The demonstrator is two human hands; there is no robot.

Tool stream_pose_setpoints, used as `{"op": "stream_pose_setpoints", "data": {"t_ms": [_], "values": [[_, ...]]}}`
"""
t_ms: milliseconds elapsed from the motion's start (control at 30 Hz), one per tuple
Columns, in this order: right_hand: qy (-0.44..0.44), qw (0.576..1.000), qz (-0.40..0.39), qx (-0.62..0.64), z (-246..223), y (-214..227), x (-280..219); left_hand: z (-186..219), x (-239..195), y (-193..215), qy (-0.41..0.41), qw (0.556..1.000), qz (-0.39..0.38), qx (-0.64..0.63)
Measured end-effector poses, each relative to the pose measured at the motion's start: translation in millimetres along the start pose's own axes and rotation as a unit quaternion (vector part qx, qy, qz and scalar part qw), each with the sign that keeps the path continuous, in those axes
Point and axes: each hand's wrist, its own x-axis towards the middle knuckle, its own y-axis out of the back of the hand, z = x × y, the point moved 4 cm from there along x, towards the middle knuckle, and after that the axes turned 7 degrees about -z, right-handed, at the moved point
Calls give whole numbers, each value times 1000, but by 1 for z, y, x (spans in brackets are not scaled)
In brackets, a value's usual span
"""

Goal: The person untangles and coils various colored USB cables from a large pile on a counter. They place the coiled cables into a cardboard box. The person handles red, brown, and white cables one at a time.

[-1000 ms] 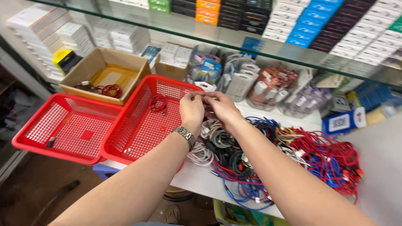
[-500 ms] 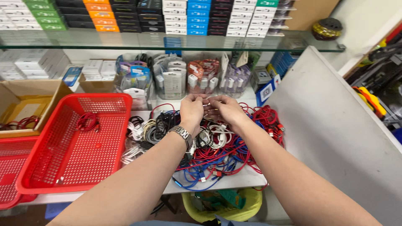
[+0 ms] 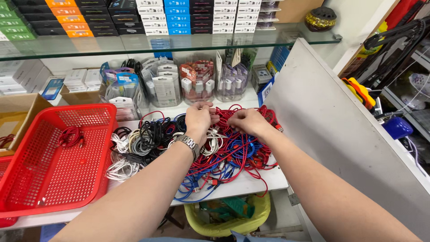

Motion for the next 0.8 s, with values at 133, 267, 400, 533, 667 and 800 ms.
{"op": "stream_pose_setpoints", "data": {"t_ms": [133, 267, 400, 533, 667, 800], "values": [[55, 972, -145, -176, -12, -31, 8, 10, -1, 24, -12, 1000, 24, -5], [66, 941, -100, -316, -14, -40, 22, 16, -5, 41, -11, 993, 10, 114], [41, 994, -64, -84, -22, -15, 38, 22, -19, 38, -63, 935, -162, 310], [135, 978, 88, -136, -42, 2, 30, 31, -30, 36, -48, 920, -88, 378], [67, 974, 153, -151, -49, -7, 12, 36, -34, 37, -20, 981, -61, 182], [57, 986, 95, -127, -48, -15, 9, 28, -26, 43, -31, 978, -51, 200]]}}
